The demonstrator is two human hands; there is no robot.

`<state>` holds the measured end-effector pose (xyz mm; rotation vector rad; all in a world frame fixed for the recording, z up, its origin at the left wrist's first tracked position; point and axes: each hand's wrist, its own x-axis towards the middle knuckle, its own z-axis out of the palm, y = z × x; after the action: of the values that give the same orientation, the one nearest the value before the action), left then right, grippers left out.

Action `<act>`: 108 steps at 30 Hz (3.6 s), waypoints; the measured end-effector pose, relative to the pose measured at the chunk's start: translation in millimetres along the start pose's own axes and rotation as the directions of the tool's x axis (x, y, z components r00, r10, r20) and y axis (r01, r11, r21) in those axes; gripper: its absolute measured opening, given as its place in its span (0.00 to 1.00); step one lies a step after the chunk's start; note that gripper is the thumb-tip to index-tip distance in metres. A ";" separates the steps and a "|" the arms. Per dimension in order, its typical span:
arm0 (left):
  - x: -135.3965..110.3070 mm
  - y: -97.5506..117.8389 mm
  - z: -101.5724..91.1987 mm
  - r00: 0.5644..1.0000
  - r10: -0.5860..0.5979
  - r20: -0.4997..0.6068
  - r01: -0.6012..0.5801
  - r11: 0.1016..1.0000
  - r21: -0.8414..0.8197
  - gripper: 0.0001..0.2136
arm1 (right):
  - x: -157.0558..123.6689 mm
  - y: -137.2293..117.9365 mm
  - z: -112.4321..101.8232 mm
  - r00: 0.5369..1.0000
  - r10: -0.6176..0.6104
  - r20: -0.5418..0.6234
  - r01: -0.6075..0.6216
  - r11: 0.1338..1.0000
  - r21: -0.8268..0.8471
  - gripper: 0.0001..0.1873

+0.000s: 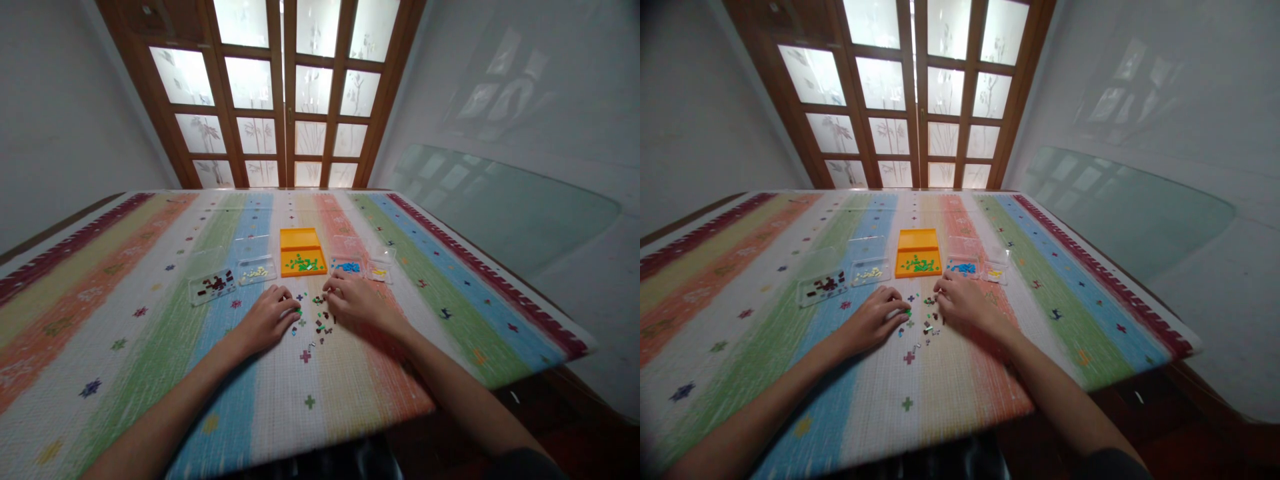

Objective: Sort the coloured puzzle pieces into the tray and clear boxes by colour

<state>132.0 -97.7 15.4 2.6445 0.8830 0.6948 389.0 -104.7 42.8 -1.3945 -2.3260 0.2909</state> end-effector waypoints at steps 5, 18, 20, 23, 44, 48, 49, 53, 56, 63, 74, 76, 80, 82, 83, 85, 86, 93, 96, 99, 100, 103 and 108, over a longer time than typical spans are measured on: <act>-0.9 -2.2 0.3 1.000 -0.007 0.001 0.007 1.000 -0.018 0.09 | -0.8 0.5 -3.3 0.995 -0.004 0.103 0.002 1.000 0.023 0.10; -1.5 -0.8 -3.5 1.000 -0.009 0.007 0.009 0.999 -0.042 0.09 | -0.9 0.6 -1.8 0.973 -0.074 0.217 0.060 0.996 0.072 0.13; -1.7 -1.4 -5.5 1.000 -0.018 0.000 0.018 0.998 -0.059 0.09 | -0.4 3.2 -2.2 0.972 -0.077 0.221 0.062 0.995 0.078 0.12; -0.3 -2.4 -8.8 0.999 -0.039 -0.009 0.038 0.995 -0.087 0.10 | -0.4 6.2 -2.6 0.973 -0.075 0.219 0.057 0.995 0.085 0.10; 47.7 6.4 16.0 0.999 -0.004 0.054 0.004 1.000 -0.001 0.08 | -0.1 0.2 2.8 0.993 -0.030 0.117 0.024 0.998 0.056 0.04; 48.2 6.1 16.5 0.999 -0.003 0.049 0.005 1.000 -0.029 0.07 | 0.8 -3.9 3.0 0.993 -0.022 0.116 0.018 0.999 0.036 0.03; 48.4 6.2 16.8 0.999 -0.003 0.044 0.004 0.999 -0.033 0.07 | 1.0 -4.4 2.9 0.993 -0.022 0.115 0.019 0.999 0.034 0.03; 49.0 6.3 18.6 1.000 0.002 0.023 -0.001 0.999 -0.042 0.06 | 1.0 -3.4 2.4 0.991 -0.031 0.128 0.027 0.999 0.032 0.04; 49.4 6.9 19.0 0.999 0.010 0.037 -0.008 0.999 -0.052 0.07 | 0.3 -0.2 2.2 0.991 -0.013 0.130 0.009 0.999 0.033 0.03; 50.3 7.1 17.7 0.997 0.011 0.070 -0.007 0.998 -0.059 0.06 | 0.1 6.8 3.8 0.991 0.050 0.122 -0.056 0.997 0.052 0.02; 47.4 7.6 14.2 0.999 0.018 0.038 -0.014 0.995 -0.098 0.04 | 0.3 6.1 -0.3 0.991 0.087 0.104 -0.102 0.985 0.143 0.04; 47.1 8.2 11.6 1.000 0.020 0.021 -0.017 0.993 -0.119 0.04 | 1.1 5.4 -2.3 0.991 0.097 0.091 -0.112 0.977 0.179 0.04; 45.9 9.1 8.2 0.998 -0.052 -0.021 0.048 0.983 -0.179 0.03 | 3.2 3.9 -4.2 0.988 0.120 0.099 -0.145 0.943 0.301 0.03; 45.2 11.0 7.6 0.995 -0.083 -0.050 0.070 0.973 -0.218 0.03 | 4.2 3.6 -3.7 0.987 0.115 0.108 -0.148 0.912 0.383 0.02; 44.8 12.4 7.6 0.994 -0.086 -0.067 0.068 0.969 -0.239 0.02 | 4.7 3.5 -3.2 0.988 0.108 0.106 -0.143 0.897 0.419 0.02; 44.0 15.7 7.7 0.991 -0.075 -0.107 0.044 0.962 -0.271 0.03 | 5.9 3.8 -2.2 0.991 0.095 0.092 -0.128 0.870 0.476 0.02; 43.5 17.4 7.9 0.989 -0.065 -0.130 0.027 0.961 -0.276 0.04 | 6.4 4.0 -1.8 0.992 0.096 0.085 -0.125 0.857 0.500 0.02; 40.4 18.2 12.6 0.955 0.052 -0.291 -0.110 0.976 -0.186 0.08 | 7.1 5.3 4.1 0.984 0.152 0.095 -0.175 0.710 0.682 0.03; 38.8 15.8 15.9 0.935 0.103 -0.338 -0.156 0.979 -0.134 0.10 | 6.9 4.5 10.0 0.973 0.195 0.120 -0.218 0.637 0.740 0.07; 37.6 15.5 18.9 0.919 0.110 -0.378 -0.167 0.979 -0.119 0.10 | 7.4 3.5 14.6 0.974 0.212 0.082 -0.198 0.613 0.765 0.11; 37.3 16.1 19.6 0.917 0.100 -0.387 -0.159 0.980 -0.124 0.10 | 7.5 3.3 15.6 0.977 0.207 0.053 -0.173 0.621 0.764 0.11; 37.0 19.4 20.4 0.912 0.046 -0.408 -0.118 0.981 -0.155 0.08 | 7.7 3.3 17.0 0.987 0.161 0.002 -0.108 0.654 0.749 0.13; 37.5 24.4 16.8 0.931 -0.076 -0.357 -0.002 0.977 -0.213 0.03 | 7.3 3.2 14.9 0.994 0.090 0.058 -0.106 0.748 0.655 0.17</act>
<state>179.0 -95.0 24.0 2.3434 0.8902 1.2248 381.9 -96.3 30.0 -1.1333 -1.8612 1.0526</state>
